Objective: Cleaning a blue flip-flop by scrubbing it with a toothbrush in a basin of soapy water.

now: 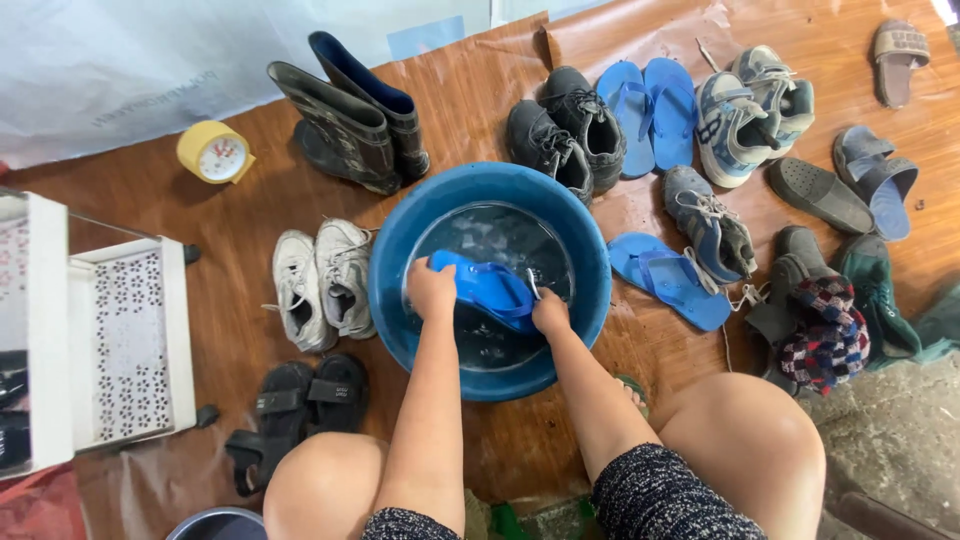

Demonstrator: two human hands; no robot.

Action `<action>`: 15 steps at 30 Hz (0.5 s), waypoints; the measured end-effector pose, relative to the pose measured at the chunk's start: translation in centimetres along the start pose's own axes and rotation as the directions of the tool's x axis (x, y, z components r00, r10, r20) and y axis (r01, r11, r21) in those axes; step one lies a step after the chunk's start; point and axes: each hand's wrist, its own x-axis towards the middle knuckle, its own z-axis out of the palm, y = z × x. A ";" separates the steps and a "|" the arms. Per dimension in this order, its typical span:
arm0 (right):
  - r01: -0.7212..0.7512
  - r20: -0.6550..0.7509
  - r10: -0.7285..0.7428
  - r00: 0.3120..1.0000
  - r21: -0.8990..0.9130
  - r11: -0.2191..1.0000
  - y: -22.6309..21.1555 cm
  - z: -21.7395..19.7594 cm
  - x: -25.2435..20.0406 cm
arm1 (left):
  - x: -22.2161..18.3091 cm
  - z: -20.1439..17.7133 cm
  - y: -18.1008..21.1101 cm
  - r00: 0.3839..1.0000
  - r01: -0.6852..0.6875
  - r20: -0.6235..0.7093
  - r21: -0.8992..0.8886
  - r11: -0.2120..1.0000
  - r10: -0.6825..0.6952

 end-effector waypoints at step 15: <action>0.422 -0.009 -0.436 0.900 -0.232 0.876 -11.9 -10.5 -6.9 | -10.5 -12.7 8.5 0.882 -0.433 0.329 0.286 0.855 0.337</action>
